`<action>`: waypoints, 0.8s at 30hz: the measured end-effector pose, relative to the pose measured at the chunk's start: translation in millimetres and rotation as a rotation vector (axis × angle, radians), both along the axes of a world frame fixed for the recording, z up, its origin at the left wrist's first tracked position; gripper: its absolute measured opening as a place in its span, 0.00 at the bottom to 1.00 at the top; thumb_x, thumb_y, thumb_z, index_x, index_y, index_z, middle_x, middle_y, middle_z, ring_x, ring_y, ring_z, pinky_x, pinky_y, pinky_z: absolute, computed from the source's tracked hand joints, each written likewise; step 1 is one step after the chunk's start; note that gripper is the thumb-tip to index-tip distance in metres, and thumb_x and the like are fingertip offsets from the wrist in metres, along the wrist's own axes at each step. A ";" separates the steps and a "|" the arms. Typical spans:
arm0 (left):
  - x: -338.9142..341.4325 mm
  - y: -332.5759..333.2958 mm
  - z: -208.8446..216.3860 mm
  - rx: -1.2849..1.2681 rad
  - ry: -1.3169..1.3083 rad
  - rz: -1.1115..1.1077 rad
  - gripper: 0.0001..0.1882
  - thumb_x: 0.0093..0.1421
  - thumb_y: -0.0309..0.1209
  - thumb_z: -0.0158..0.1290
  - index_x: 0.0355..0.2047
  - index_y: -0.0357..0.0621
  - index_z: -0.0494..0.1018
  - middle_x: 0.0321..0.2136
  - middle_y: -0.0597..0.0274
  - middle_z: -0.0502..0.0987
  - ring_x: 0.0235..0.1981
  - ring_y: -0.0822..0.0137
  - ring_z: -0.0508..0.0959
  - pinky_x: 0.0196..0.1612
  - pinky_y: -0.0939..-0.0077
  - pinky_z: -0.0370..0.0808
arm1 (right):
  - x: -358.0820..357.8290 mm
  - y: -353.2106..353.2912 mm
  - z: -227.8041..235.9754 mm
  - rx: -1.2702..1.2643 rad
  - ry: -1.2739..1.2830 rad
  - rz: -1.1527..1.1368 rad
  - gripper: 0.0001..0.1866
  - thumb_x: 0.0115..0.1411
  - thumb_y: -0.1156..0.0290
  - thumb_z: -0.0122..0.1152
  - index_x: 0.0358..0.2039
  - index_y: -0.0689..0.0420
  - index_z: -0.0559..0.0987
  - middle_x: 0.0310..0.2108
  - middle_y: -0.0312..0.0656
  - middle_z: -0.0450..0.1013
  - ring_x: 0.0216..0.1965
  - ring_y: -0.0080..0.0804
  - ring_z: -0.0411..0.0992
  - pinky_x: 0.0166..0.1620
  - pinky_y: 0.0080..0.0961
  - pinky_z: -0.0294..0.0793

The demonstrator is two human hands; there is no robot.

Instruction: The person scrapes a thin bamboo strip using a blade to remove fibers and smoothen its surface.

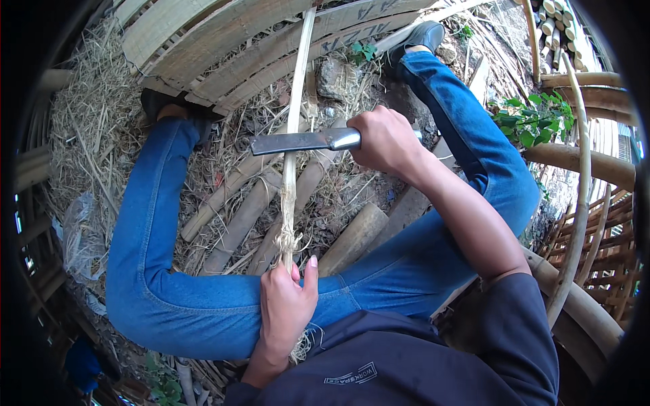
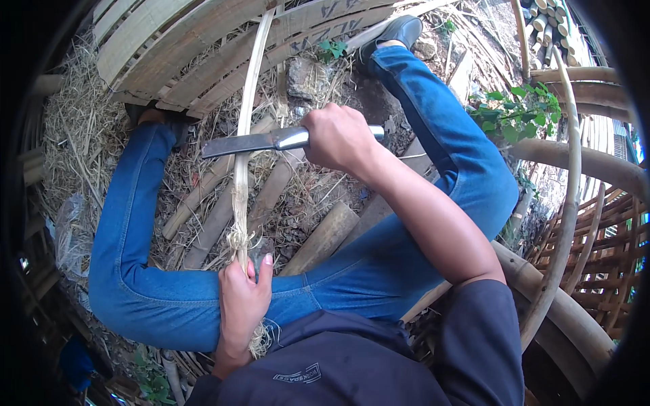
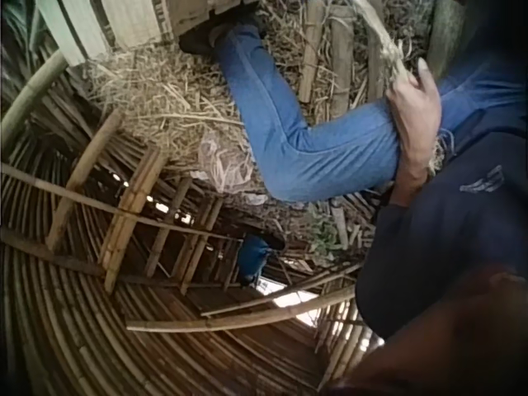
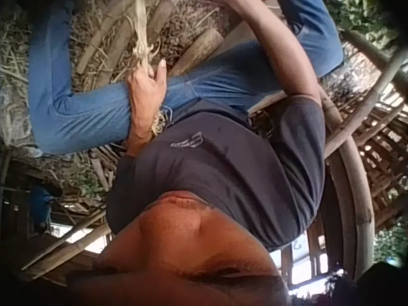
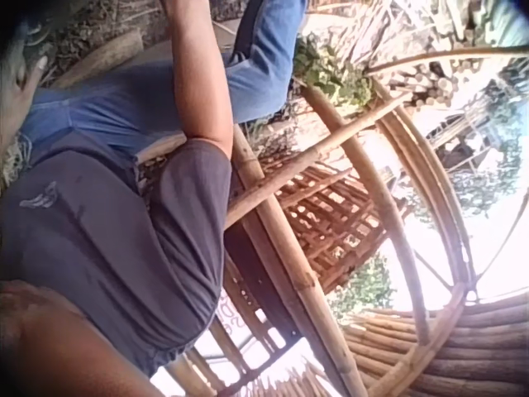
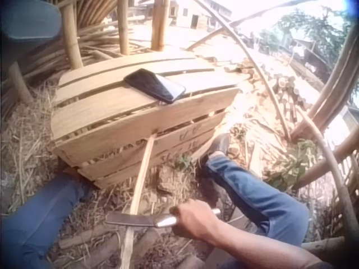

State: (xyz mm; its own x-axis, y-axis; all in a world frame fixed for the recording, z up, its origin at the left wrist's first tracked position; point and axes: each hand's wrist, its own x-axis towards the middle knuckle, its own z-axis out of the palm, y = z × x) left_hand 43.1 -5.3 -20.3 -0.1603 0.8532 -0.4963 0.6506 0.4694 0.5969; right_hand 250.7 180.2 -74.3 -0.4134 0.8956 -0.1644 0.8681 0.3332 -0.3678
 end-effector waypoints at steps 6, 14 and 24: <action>-3.8 -6.3 -3.4 0.041 -0.005 -0.041 0.21 0.60 0.36 0.61 0.19 0.36 0.66 0.11 0.46 0.69 0.14 0.46 0.74 0.21 0.56 0.67 | -3.4 -10.1 2.7 -0.016 0.001 0.061 0.05 0.47 0.72 0.58 0.23 0.59 0.81 0.22 0.55 0.76 0.29 0.53 0.79 0.39 0.45 0.79; -3.1 -3.4 -3.7 0.037 0.002 -0.028 0.21 0.60 0.35 0.61 0.17 0.36 0.66 0.11 0.45 0.69 0.15 0.44 0.74 0.21 0.56 0.67 | -2.8 -10.7 0.9 -0.003 -0.009 0.010 0.04 0.45 0.73 0.59 0.22 0.56 0.81 0.21 0.52 0.75 0.27 0.53 0.77 0.39 0.45 0.77; -1.1 -3.9 -3.4 0.052 -0.004 -0.032 0.21 0.59 0.34 0.61 0.18 0.35 0.66 0.11 0.44 0.69 0.15 0.44 0.74 0.20 0.57 0.67 | 1.6 -1.2 -3.4 -0.016 0.036 -0.023 0.02 0.43 0.73 0.61 0.20 0.56 0.79 0.19 0.51 0.75 0.27 0.53 0.76 0.37 0.45 0.77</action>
State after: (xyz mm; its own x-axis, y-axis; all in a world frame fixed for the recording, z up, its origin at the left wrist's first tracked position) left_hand 41.9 -9.3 -23.7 -0.1304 0.8825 -0.4519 0.6627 0.4166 0.6223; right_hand 252.2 179.0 -77.7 -0.3988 0.9022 -0.1641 0.8614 0.3072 -0.4045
